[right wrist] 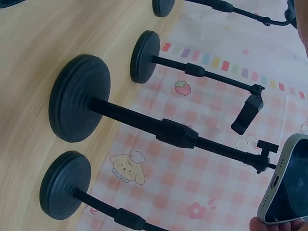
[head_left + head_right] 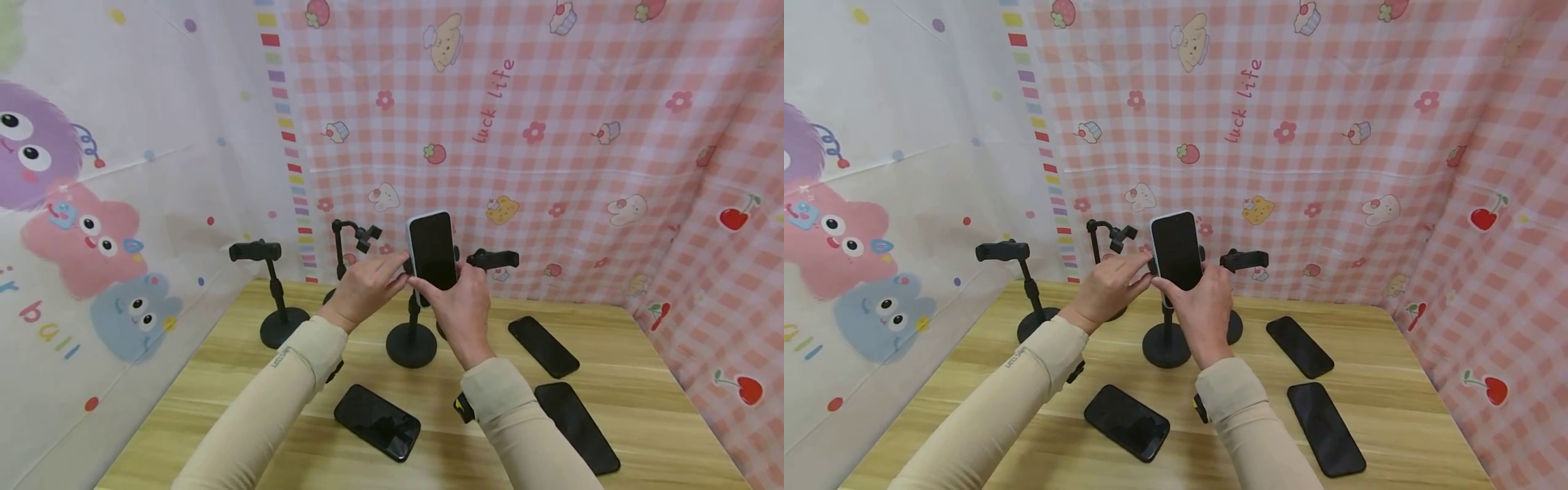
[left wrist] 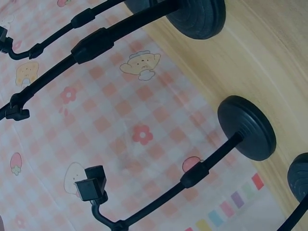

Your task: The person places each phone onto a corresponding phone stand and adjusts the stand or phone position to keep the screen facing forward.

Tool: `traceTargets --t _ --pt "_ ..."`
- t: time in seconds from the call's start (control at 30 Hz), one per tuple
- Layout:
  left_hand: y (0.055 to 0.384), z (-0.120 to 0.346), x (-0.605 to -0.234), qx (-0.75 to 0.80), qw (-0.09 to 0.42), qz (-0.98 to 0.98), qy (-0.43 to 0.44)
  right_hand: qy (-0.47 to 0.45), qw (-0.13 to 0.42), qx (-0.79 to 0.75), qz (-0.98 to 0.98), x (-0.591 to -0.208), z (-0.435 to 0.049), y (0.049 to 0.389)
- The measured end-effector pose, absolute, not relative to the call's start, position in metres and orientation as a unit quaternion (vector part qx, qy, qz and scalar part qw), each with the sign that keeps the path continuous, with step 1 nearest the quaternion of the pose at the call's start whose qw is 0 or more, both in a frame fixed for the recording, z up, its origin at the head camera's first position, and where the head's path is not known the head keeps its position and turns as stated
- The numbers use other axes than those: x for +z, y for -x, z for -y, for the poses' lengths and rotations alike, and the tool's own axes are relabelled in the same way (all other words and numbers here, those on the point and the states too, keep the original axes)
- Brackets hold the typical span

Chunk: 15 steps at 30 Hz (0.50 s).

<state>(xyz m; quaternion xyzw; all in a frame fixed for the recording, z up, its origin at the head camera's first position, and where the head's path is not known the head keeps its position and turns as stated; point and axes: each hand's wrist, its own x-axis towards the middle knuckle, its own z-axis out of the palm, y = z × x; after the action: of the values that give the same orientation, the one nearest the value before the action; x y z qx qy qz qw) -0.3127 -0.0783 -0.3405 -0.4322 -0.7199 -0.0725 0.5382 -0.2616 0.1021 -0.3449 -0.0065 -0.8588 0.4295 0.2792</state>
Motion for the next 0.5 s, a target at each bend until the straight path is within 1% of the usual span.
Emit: traceTargets --t 0.13,0.23,0.3,0.43,0.5 --pt "0.312 0.078 -0.343 -0.085 0.522 0.729 0.435 0.016 0.272 0.427 0.862 -0.346 -0.102 0.263" --pt "0.310 0.078 -0.344 -0.123 0.486 0.750 0.432 0.013 0.272 0.422 0.865 -0.346 -0.102 0.264" --pt "0.308 0.077 -0.343 -0.171 0.438 0.777 0.419 0.008 0.269 0.418 0.868 -0.345 -0.102 0.264" --pt "0.303 0.071 -0.335 -0.281 0.296 0.842 0.352 0.000 0.254 0.412 0.875 -0.343 -0.103 0.264" --pt "0.301 0.068 -0.329 -0.318 0.244 0.860 0.315 -0.003 0.247 0.408 0.879 -0.342 -0.103 0.265"
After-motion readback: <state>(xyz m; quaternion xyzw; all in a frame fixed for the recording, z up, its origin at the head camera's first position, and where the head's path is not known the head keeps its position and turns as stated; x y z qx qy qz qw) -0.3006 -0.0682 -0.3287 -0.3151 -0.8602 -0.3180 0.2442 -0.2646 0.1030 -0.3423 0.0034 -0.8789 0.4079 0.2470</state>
